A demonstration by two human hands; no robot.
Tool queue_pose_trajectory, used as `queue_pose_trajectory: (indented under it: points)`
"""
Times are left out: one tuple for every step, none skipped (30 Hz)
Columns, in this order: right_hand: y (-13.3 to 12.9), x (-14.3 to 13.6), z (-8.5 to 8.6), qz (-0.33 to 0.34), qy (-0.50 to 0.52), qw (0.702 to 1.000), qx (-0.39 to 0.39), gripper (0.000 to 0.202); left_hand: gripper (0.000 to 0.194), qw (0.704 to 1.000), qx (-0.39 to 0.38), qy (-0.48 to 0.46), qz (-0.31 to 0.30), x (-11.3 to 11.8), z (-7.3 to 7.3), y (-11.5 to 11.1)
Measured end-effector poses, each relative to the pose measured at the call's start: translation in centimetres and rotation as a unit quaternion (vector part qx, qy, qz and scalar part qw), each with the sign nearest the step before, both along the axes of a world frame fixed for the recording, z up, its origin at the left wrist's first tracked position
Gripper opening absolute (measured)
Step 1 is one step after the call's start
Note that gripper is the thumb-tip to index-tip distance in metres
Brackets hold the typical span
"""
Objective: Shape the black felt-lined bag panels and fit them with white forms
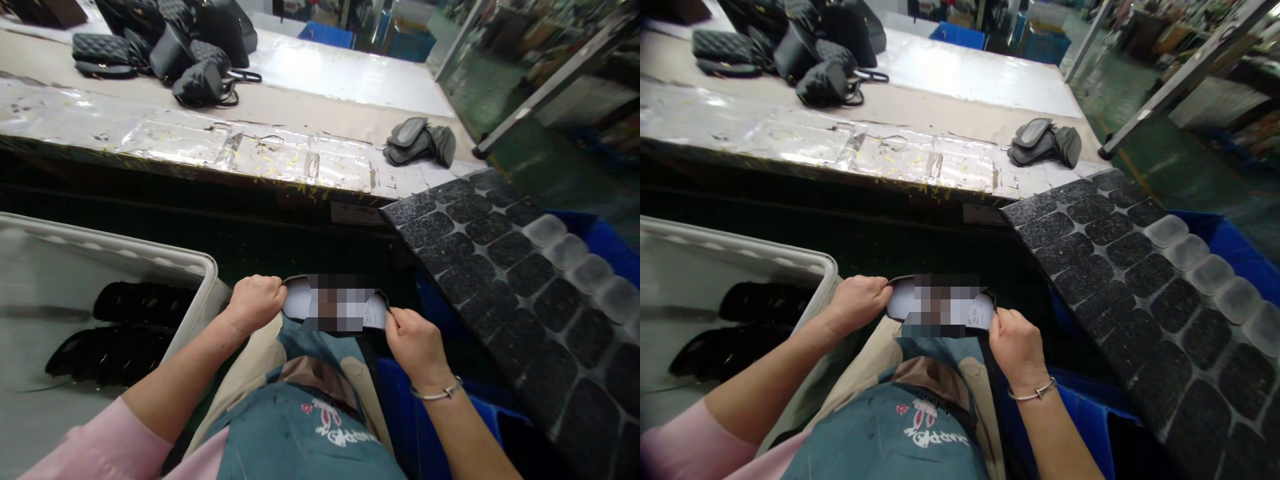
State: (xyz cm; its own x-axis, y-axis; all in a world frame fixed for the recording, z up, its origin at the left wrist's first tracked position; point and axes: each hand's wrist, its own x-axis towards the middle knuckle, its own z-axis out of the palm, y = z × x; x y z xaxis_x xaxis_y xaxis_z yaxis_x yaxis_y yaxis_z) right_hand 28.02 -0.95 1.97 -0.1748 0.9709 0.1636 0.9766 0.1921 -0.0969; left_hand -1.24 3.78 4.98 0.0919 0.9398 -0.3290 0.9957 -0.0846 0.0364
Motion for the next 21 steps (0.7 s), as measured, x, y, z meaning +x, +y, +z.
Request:
queue_pose_trajectory:
  points:
    - [0.2,0.1,0.1,0.003,0.004,1.0,-0.003,0.027,0.042,1.0,0.001,-0.002,-0.009,-0.1,-0.1,-0.1]
    - [0.4,0.2,0.1,0.005,0.004,1.0,-0.005,0.027,0.042,1.0,0.002,-0.004,-0.016,-0.1,-0.1,-0.3]
    - [0.6,0.3,0.1,0.004,0.0,1.0,-0.004,0.027,0.042,1.0,0.003,-0.005,-0.02,-0.2,-0.2,-0.5]
    - [0.9,0.4,0.2,0.001,-0.006,1.0,-0.001,0.027,0.042,1.0,0.002,-0.007,-0.021,-0.2,-0.3,-0.8]
    - [1.1,0.4,0.1,-0.001,-0.012,1.0,0.004,0.026,0.042,1.0,0.002,-0.01,-0.018,-0.2,-0.4,-1.1]
    - [1.2,0.3,0.1,-0.002,-0.018,1.0,0.007,0.025,0.042,1.0,0.001,-0.015,-0.011,-0.3,-0.5,-1.5]
    - [1.4,0.3,0.1,-0.002,-0.024,1.0,0.01,0.025,0.042,1.0,0.003,-0.021,-0.002,-0.3,-0.7,-1.8]
    - [1.5,0.3,0.1,0.001,-0.028,1.0,0.011,0.025,0.042,1.0,0.008,-0.027,0.006,-0.4,-0.8,-2.0]
    - [1.5,0.2,0.1,0.006,-0.032,0.999,0.013,0.025,0.043,0.999,0.015,-0.034,0.013,-0.4,-1.0,-2.2]
    - [1.5,0.2,0.1,0.011,-0.035,0.999,0.015,0.025,0.043,0.999,0.022,-0.04,0.016,-0.4,-1.1,-2.3]
    - [1.6,0.2,0.1,0.017,-0.038,0.999,0.019,0.024,0.043,0.998,0.031,-0.045,0.017,-0.4,-1.1,-2.3]
    - [1.5,0.2,0.1,0.022,-0.039,0.999,0.026,0.023,0.043,0.998,0.041,-0.048,0.015,-0.4,-1.1,-2.2]
    - [1.5,0.3,0.1,0.026,-0.04,0.998,0.033,0.022,0.043,0.997,0.053,-0.048,0.015,-0.4,-1.0,-2.0]
    - [1.5,0.3,0.1,0.029,-0.041,0.998,0.043,0.022,0.043,0.997,0.064,-0.047,0.015,-0.3,-0.8,-1.7]
    - [1.4,0.3,0.0,0.032,-0.041,0.997,0.052,0.021,0.043,0.996,0.074,-0.046,0.017,-0.3,-0.6,-1.5]
    - [1.3,0.4,-0.1,0.035,-0.041,0.997,0.06,0.021,0.042,0.996,0.08,-0.044,0.016,-0.3,-0.5,-1.2]
    - [1.2,0.4,-0.1,0.036,-0.04,0.996,0.07,0.022,0.041,0.996,0.078,-0.041,0.013,-0.2,-0.4,-0.9]
    - [1.0,0.4,-0.2,0.036,-0.039,0.995,0.079,0.022,0.04,0.997,0.066,-0.038,0.009,-0.3,-0.3,-0.7]
    - [0.7,0.4,-0.3,0.034,-0.037,0.995,0.088,0.022,0.04,0.998,0.049,-0.035,0.006,-0.3,-0.3,-0.5]
    - [0.5,0.4,-0.4,0.029,-0.034,0.994,0.095,0.021,0.039,0.999,0.032,-0.033,0.003,-0.3,-0.4,-0.4]
    - [0.2,0.4,-0.5,0.023,-0.031,0.994,0.1,0.021,0.039,0.999,0.021,-0.032,0.001,-0.3,-0.5,-0.4]
